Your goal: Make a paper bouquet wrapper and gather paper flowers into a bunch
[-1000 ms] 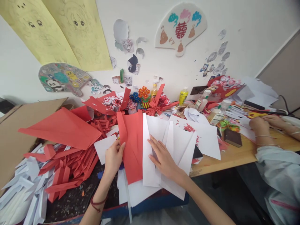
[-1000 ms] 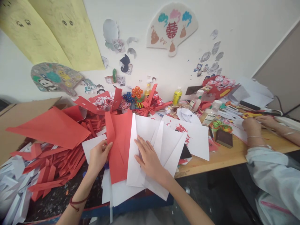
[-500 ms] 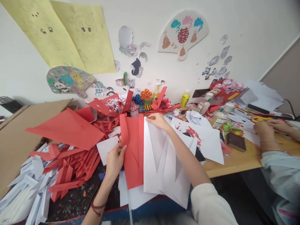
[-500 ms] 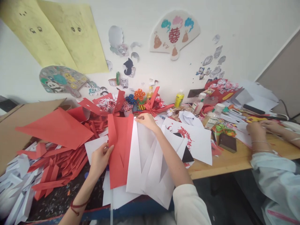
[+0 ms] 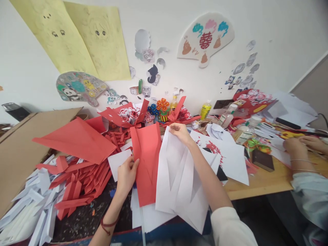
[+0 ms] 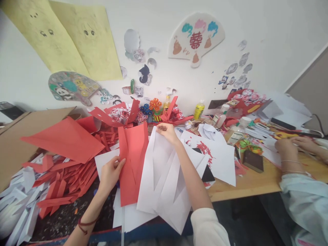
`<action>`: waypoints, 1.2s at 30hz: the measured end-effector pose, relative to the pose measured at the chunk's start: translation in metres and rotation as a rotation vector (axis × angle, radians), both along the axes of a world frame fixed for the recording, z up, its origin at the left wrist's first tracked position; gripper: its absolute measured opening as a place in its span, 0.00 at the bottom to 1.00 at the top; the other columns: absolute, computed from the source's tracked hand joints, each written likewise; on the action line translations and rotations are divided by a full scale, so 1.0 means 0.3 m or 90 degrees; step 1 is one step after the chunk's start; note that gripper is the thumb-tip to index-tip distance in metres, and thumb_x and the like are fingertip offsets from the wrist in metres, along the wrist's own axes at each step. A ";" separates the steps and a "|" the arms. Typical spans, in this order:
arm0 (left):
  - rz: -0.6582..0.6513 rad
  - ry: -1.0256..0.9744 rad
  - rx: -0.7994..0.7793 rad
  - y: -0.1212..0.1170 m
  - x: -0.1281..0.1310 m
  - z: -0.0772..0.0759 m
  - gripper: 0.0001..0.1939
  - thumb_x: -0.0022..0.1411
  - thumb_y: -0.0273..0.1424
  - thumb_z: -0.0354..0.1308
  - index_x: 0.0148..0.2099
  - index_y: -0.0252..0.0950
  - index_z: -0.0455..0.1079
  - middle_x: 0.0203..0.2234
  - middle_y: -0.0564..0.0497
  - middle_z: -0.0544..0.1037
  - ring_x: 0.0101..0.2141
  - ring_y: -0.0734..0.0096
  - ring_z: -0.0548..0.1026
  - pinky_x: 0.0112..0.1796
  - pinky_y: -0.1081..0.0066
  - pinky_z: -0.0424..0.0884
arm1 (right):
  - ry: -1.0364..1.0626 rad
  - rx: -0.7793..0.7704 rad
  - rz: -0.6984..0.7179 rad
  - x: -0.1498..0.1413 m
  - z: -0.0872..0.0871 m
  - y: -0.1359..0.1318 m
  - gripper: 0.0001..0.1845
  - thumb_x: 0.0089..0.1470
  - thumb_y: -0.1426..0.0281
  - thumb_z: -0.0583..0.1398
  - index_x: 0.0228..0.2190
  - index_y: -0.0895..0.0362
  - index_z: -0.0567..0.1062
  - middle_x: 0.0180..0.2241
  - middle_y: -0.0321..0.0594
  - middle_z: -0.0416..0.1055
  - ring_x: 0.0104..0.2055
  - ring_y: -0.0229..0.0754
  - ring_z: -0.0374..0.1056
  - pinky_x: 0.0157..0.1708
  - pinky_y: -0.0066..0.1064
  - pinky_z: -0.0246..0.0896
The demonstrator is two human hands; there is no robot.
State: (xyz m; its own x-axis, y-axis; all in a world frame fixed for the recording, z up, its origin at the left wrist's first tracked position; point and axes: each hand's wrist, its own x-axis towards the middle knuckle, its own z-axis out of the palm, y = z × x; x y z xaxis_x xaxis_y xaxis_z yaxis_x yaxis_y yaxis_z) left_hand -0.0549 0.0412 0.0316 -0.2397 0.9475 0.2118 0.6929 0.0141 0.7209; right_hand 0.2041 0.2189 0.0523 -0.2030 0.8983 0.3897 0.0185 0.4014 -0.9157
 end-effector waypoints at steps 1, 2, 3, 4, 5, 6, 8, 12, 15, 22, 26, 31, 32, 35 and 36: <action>0.002 0.000 -0.001 0.001 -0.001 0.000 0.15 0.62 0.44 0.49 0.29 0.40 0.60 0.13 0.57 0.70 0.18 0.71 0.63 0.25 0.73 0.56 | 0.007 0.000 0.002 0.005 0.001 -0.001 0.26 0.39 0.51 0.69 0.31 0.58 0.74 0.33 0.41 0.73 0.34 0.40 0.69 0.40 0.32 0.65; 0.004 0.001 -0.002 0.001 -0.003 -0.001 0.15 0.62 0.44 0.50 0.29 0.40 0.61 0.13 0.57 0.70 0.18 0.71 0.63 0.25 0.73 0.56 | 0.014 0.000 0.005 0.011 0.004 -0.004 0.26 0.38 0.51 0.69 0.31 0.58 0.74 0.32 0.40 0.73 0.34 0.39 0.68 0.40 0.32 0.65; 0.008 0.002 -0.003 0.002 -0.005 -0.001 0.15 0.62 0.44 0.50 0.29 0.40 0.62 0.14 0.57 0.70 0.18 0.70 0.64 0.25 0.73 0.55 | 0.020 0.001 0.009 0.017 0.009 -0.008 0.25 0.38 0.51 0.69 0.30 0.58 0.74 0.31 0.40 0.72 0.33 0.39 0.67 0.39 0.31 0.64; 0.012 0.002 -0.004 0.004 -0.007 -0.002 0.15 0.62 0.44 0.50 0.30 0.39 0.63 0.14 0.56 0.71 0.18 0.70 0.65 0.24 0.73 0.55 | 0.025 0.002 0.015 0.024 0.015 -0.014 0.25 0.39 0.51 0.69 0.30 0.58 0.73 0.31 0.39 0.71 0.33 0.38 0.67 0.38 0.31 0.64; 0.016 0.001 -0.006 0.005 -0.010 -0.003 0.15 0.62 0.44 0.50 0.30 0.39 0.64 0.14 0.56 0.72 0.18 0.69 0.65 0.24 0.73 0.55 | 0.029 0.003 0.023 0.031 0.024 -0.021 0.25 0.39 0.51 0.69 0.29 0.58 0.73 0.30 0.39 0.71 0.32 0.38 0.66 0.37 0.30 0.63; 0.020 0.000 -0.007 0.006 -0.013 -0.004 0.15 0.62 0.44 0.49 0.31 0.39 0.65 0.15 0.55 0.72 0.18 0.69 0.66 0.24 0.73 0.56 | 0.032 0.004 0.032 0.038 0.033 -0.028 0.24 0.40 0.52 0.69 0.29 0.58 0.73 0.29 0.39 0.70 0.32 0.38 0.65 0.35 0.29 0.62; 0.026 -0.003 -0.009 0.010 -0.020 -0.008 0.15 0.62 0.44 0.50 0.32 0.39 0.67 0.15 0.55 0.73 0.18 0.68 0.67 0.24 0.73 0.56 | 0.037 0.007 0.053 0.052 0.052 -0.043 0.23 0.41 0.52 0.69 0.28 0.58 0.72 0.29 0.39 0.70 0.31 0.37 0.64 0.33 0.28 0.60; 0.031 -0.013 -0.014 0.019 -0.036 -0.020 0.15 0.63 0.44 0.50 0.33 0.39 0.68 0.16 0.54 0.75 0.19 0.68 0.68 0.25 0.73 0.57 | 0.050 0.025 0.074 0.077 0.081 -0.062 0.21 0.43 0.54 0.69 0.27 0.58 0.72 0.29 0.39 0.69 0.30 0.37 0.63 0.32 0.28 0.58; 0.031 -0.026 -0.018 0.022 -0.048 -0.027 0.15 0.63 0.44 0.50 0.33 0.39 0.67 0.16 0.55 0.75 0.18 0.69 0.67 0.24 0.73 0.57 | 0.063 0.039 0.062 0.098 0.088 -0.062 0.20 0.43 0.56 0.69 0.27 0.58 0.72 0.29 0.38 0.68 0.30 0.37 0.62 0.32 0.28 0.56; 0.043 -0.056 -0.018 0.033 -0.066 -0.027 0.15 0.63 0.44 0.50 0.33 0.40 0.67 0.18 0.54 0.77 0.19 0.66 0.71 0.24 0.74 0.58 | 0.107 0.045 0.056 0.144 0.081 -0.055 0.18 0.44 0.58 0.69 0.26 0.57 0.71 0.29 0.39 0.69 0.29 0.36 0.61 0.29 0.27 0.52; 0.049 -0.051 -0.013 0.044 -0.072 -0.025 0.15 0.63 0.44 0.50 0.33 0.39 0.67 0.17 0.54 0.77 0.20 0.66 0.72 0.24 0.74 0.58 | 0.128 0.046 0.063 0.161 0.087 -0.058 0.18 0.42 0.59 0.70 0.26 0.58 0.72 0.28 0.38 0.68 0.28 0.35 0.59 0.28 0.26 0.50; 0.057 -0.030 -0.005 0.054 -0.077 -0.028 0.15 0.63 0.44 0.51 0.33 0.39 0.67 0.15 0.56 0.75 0.18 0.69 0.69 0.25 0.74 0.57 | 0.151 0.056 0.082 0.179 0.096 -0.058 0.20 0.40 0.58 0.72 0.25 0.58 0.71 0.24 0.36 0.66 0.26 0.34 0.58 0.28 0.26 0.48; 0.059 -0.026 -0.004 0.056 -0.078 -0.028 0.15 0.63 0.44 0.51 0.33 0.39 0.67 0.14 0.56 0.74 0.17 0.70 0.68 0.25 0.74 0.57 | 0.155 0.060 0.085 0.182 0.097 -0.059 0.20 0.40 0.58 0.72 0.24 0.58 0.71 0.24 0.35 0.66 0.26 0.34 0.58 0.28 0.26 0.48; 0.063 -0.017 -0.004 0.060 -0.080 -0.031 0.14 0.63 0.44 0.50 0.33 0.39 0.67 0.14 0.57 0.73 0.16 0.70 0.67 0.24 0.74 0.56 | 0.160 0.071 0.091 0.190 0.103 -0.062 0.20 0.40 0.58 0.72 0.24 0.58 0.71 0.23 0.35 0.65 0.26 0.35 0.59 0.28 0.26 0.49; 0.065 -0.014 -0.003 0.061 -0.080 -0.032 0.14 0.63 0.43 0.50 0.33 0.39 0.67 0.14 0.57 0.73 0.16 0.70 0.68 0.24 0.74 0.56 | 0.159 0.074 0.092 0.193 0.107 -0.064 0.20 0.40 0.58 0.72 0.24 0.58 0.71 0.23 0.35 0.65 0.26 0.35 0.60 0.28 0.27 0.49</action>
State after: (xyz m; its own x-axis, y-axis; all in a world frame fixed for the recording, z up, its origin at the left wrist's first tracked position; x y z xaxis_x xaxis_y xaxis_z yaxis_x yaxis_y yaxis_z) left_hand -0.0789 0.0595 0.0220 -0.3390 0.9190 0.2011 0.6715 0.0867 0.7359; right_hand 0.2619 0.1998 0.0842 -0.2100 0.8138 0.5420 -0.2667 0.4856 -0.8325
